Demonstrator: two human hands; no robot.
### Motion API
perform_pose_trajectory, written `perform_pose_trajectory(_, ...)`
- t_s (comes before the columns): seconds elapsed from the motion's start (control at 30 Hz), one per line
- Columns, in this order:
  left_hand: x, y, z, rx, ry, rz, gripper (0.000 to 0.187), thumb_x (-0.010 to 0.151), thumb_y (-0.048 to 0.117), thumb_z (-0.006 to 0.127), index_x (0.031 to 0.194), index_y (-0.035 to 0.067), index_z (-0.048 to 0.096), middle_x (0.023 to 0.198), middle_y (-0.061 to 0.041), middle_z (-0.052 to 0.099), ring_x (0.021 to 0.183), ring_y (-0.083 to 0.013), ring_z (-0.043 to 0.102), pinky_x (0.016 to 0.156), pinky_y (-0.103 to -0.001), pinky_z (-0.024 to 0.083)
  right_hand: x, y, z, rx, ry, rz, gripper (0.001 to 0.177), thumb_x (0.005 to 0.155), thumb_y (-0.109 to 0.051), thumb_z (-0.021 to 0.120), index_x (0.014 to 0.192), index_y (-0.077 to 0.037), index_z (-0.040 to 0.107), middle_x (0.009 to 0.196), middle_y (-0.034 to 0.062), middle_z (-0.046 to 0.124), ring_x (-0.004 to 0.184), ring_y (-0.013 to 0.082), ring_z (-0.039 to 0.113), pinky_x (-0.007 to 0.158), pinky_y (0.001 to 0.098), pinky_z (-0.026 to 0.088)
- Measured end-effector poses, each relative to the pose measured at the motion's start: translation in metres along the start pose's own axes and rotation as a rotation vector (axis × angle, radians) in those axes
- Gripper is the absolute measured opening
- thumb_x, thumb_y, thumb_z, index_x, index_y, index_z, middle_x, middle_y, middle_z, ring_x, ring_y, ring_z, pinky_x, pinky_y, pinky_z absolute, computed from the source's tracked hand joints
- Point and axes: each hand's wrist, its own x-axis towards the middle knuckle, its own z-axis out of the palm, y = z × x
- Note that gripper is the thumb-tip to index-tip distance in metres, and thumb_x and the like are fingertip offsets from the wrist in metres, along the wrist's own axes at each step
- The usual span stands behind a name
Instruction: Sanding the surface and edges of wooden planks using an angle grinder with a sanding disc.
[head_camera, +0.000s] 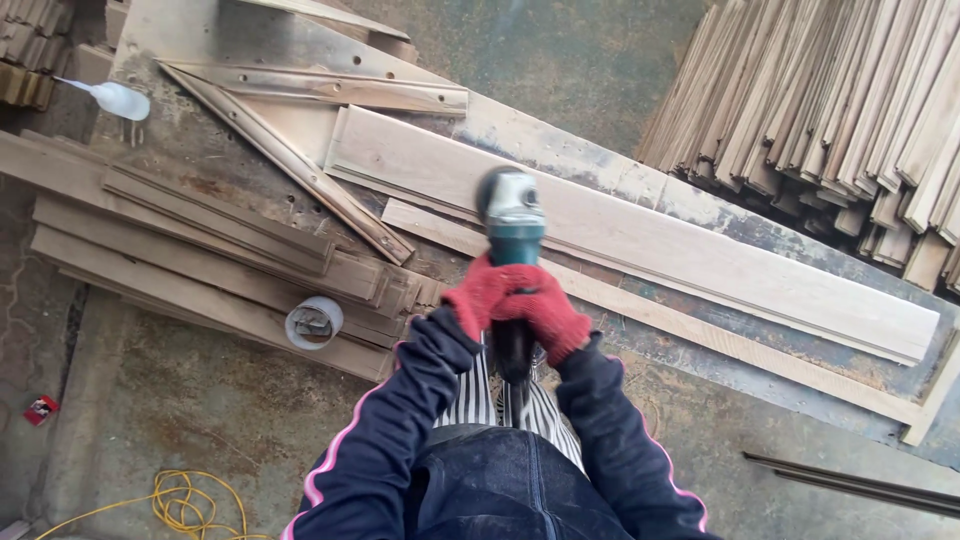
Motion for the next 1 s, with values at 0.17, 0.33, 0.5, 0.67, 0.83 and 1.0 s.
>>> perform_pose_trajectory(0.17,0.04,-0.039,-0.086,-0.323,0.319,-0.082,0.075,0.059,-0.008,0.095,0.125,0.009,0.064,0.101,-0.022,0.073,0.074,-0.0475,0.075,0.062,-0.053,0.068,0.038,-0.002,0.039,-0.11,-0.089,0.141,0.03,0.048,-0.021,0.088,0.077,-0.021,0.079,0.087,0.0036,0.073,0.083,0.0223,0.067,0.086,0.0326,0.053)
perform_pose_trajectory(0.33,0.053,-0.05,-0.066,0.504,-0.261,0.539,0.056,0.069,0.03,0.098,0.12,0.018,0.077,0.116,-0.002,0.074,0.12,-0.0224,0.066,0.106,-0.035,0.052,0.017,-0.009,0.012,-0.15,-0.038,0.152,0.025,0.053,-0.018,0.083,0.077,-0.019,0.079,0.084,0.0017,0.072,0.085,0.0201,0.068,0.088,0.0302,0.051)
perform_pose_trajectory(0.5,0.022,-0.039,0.092,0.43,-0.168,0.286,0.038,0.075,0.039,0.075,0.107,0.019,0.072,0.1,0.0,0.073,0.096,-0.0181,0.068,0.087,-0.031,0.057,-0.042,0.017,-0.079,-0.063,0.141,0.068,0.025,0.05,-0.012,0.081,0.074,-0.009,0.077,0.087,0.0072,0.074,0.091,0.0212,0.068,0.093,0.0358,0.049)
perform_pose_trajectory(0.67,0.014,-0.06,0.159,0.602,-0.335,0.222,0.058,0.052,0.048,0.083,0.105,0.026,0.077,0.112,-0.013,0.07,0.095,-0.0276,0.07,0.088,-0.036,0.058,-0.076,0.069,-0.139,0.045,0.31,0.039,0.025,0.049,-0.01,0.082,0.072,-0.003,0.076,0.082,0.0104,0.074,0.081,0.0216,0.068,0.088,0.0335,0.051)
perform_pose_trajectory(0.83,0.001,-0.055,0.151,0.153,0.17,-0.191,0.068,0.043,0.022,0.097,0.106,0.014,0.074,0.097,-0.01,0.077,0.109,-0.0268,0.072,0.091,-0.035,0.059,-0.067,0.048,-0.1,0.083,0.214,0.002,0.025,0.05,-0.009,0.083,0.075,-0.006,0.079,0.081,0.0059,0.077,0.083,0.0171,0.07,0.087,0.0303,0.051)
perform_pose_trajectory(1.0,-0.021,-0.009,0.093,-0.01,0.319,-0.109,0.055,0.047,0.013,0.096,0.098,0.007,0.075,0.085,-0.016,0.076,0.096,-0.0307,0.075,0.083,-0.035,0.06,-0.04,0.004,-0.042,0.022,0.099,0.097,0.027,0.046,-0.013,0.083,0.072,-0.007,0.078,0.074,0.0063,0.073,0.073,0.0187,0.066,0.077,0.0294,0.051)
